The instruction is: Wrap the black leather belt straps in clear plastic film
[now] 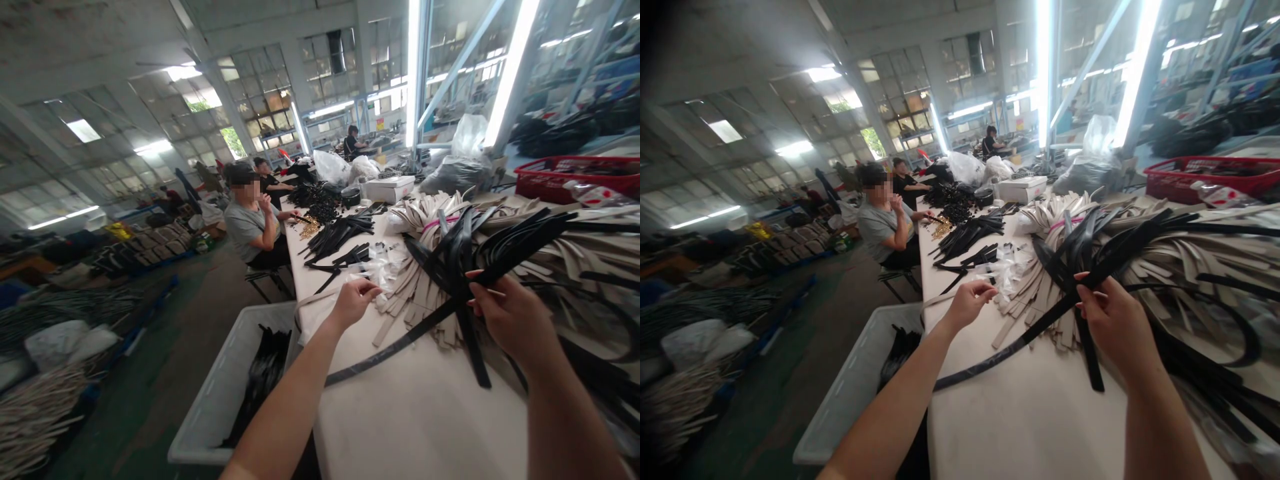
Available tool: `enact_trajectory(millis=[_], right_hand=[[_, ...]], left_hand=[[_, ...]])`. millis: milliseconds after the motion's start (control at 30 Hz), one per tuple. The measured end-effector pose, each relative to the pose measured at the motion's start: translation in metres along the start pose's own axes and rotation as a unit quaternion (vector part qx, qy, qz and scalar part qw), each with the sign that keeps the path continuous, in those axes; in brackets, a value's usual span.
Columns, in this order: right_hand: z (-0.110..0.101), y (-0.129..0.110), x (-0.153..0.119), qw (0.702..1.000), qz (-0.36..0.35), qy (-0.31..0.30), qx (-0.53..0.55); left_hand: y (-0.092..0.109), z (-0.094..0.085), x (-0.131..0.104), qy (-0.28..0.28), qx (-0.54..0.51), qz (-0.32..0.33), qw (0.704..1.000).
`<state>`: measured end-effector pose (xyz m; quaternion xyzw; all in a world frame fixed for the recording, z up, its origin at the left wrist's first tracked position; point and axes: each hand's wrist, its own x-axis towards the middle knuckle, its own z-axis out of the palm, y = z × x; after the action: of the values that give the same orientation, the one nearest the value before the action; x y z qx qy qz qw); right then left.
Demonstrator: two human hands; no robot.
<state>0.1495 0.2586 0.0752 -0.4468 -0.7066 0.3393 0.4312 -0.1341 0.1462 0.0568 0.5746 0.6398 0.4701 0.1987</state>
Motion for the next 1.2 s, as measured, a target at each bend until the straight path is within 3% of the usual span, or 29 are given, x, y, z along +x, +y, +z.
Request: enact_trajectory(millis=[333, 633, 1200], right_hand=[[0.001, 0.007, 0.003, 1.000, 0.007, -0.003, -0.027], [0.000, 0.012, 0.004, 0.998, 0.005, 0.005, -0.062], [-0.001, 0.011, 0.002, 0.998, -0.009, 0.017, -0.053]], left_hand=[[-0.010, -0.007, -0.003, 0.006, -0.013, -0.015, 1.000], [-0.019, -0.019, -0.002, 0.048, -0.015, -0.030, 0.998], [-0.010, -0.022, 0.003, 0.095, -0.034, -0.028, 0.995]])
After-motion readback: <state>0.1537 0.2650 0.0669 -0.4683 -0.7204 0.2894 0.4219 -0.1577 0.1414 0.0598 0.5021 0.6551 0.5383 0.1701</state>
